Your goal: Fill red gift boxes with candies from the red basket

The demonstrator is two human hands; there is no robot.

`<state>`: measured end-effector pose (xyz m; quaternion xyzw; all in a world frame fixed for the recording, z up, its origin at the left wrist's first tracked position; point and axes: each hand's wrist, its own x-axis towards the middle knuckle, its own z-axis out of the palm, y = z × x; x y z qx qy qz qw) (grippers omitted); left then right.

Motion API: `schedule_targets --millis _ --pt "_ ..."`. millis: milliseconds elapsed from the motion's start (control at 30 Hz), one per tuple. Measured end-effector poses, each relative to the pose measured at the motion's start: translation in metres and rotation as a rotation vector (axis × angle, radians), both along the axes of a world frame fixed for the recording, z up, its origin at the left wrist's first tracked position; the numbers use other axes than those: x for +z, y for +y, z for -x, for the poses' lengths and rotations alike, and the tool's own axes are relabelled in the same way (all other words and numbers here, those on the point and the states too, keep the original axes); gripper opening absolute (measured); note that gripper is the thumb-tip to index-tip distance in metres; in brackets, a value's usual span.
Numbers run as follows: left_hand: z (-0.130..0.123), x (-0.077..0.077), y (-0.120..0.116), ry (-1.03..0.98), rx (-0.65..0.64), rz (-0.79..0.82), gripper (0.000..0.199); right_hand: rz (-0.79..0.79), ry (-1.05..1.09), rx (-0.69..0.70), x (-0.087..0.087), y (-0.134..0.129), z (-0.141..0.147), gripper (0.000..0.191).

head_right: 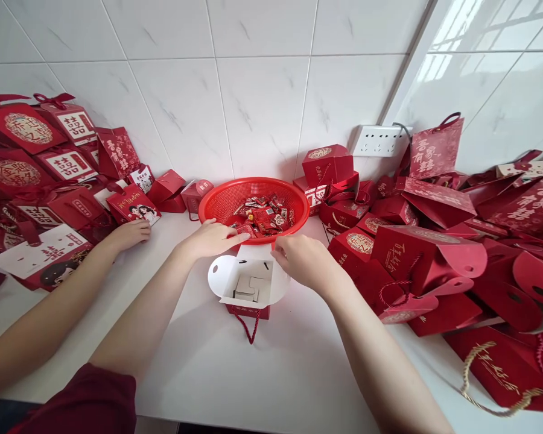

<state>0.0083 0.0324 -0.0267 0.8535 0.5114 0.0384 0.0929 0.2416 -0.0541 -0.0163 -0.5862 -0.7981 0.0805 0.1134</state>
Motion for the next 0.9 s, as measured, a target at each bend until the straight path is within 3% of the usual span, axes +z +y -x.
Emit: schedule_targets --millis 133,267,400,500,567,633,800,900 --pt "0.001 -0.002 0.0 0.013 0.01 -0.016 0.069 -0.247 0.162 0.061 -0.015 0.022 0.006 0.021" --pt "0.001 -0.004 -0.002 0.016 0.009 -0.051 0.068 -0.229 0.179 0.196 -0.038 0.048 0.012 0.035" --pt "0.005 -0.002 -0.002 -0.016 -0.017 -0.041 0.06 -0.239 0.145 0.2 -0.049 0.056 0.014 0.044" --pt "0.018 0.003 0.008 -0.287 -0.002 0.051 0.048 -0.244 0.123 0.192 -0.049 0.055 0.014 0.046" --pt "0.033 0.007 0.023 -0.622 0.131 0.017 0.04 -0.253 0.118 0.193 -0.049 0.056 0.014 0.046" --pt "0.053 0.009 0.045 -0.916 0.355 -0.124 0.037 -0.263 0.116 0.19 -0.05 0.056 0.014 0.046" --pt "0.103 0.001 0.108 -1.144 0.733 -0.209 0.052 -0.29 0.112 0.181 -0.053 0.058 0.015 0.045" --pt "0.122 -0.008 0.133 -1.2 0.802 -0.183 0.054 -0.304 0.116 0.179 -0.053 0.058 0.016 0.044"
